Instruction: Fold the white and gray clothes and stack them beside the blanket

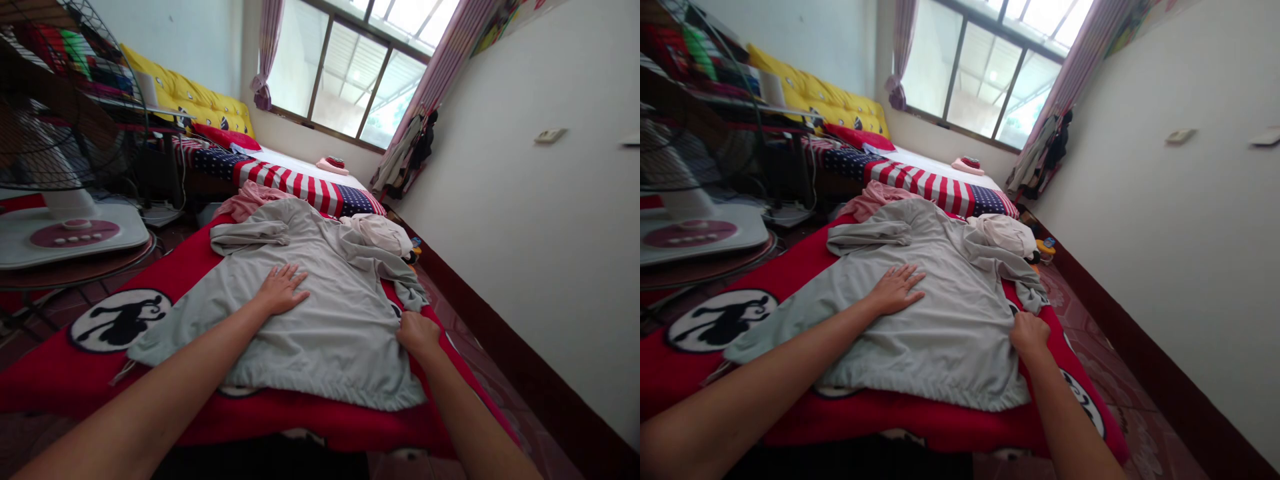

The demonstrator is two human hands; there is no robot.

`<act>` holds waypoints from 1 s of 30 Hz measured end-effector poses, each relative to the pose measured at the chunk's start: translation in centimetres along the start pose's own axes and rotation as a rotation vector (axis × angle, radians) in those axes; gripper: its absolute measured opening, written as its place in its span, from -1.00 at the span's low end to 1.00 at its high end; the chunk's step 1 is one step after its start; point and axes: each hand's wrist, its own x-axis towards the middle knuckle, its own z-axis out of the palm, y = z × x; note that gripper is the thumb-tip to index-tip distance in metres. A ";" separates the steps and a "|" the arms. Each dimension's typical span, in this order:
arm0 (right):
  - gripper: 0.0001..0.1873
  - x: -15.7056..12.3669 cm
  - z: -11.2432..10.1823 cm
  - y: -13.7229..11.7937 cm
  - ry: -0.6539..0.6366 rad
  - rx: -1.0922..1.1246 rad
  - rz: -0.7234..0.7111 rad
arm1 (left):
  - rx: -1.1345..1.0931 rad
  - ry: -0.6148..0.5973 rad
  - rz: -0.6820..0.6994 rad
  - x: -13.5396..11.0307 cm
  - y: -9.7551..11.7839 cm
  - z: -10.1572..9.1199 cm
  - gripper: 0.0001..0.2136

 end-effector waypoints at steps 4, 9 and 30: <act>-0.55 -2.2 -1.1 -4.8 0.167 -0.004 -0.239 | 0.008 -0.002 -0.005 0.0 0.0 0.1 -0.42; -0.34 -4.5 1.4 -7.6 -0.054 0.187 -0.611 | -0.002 -0.025 0.011 0.0 -0.3 0.0 -0.41; -0.55 -12.6 2.4 9.4 -0.088 0.617 -0.432 | -0.290 -0.205 0.153 -16.4 -7.8 -9.1 -0.67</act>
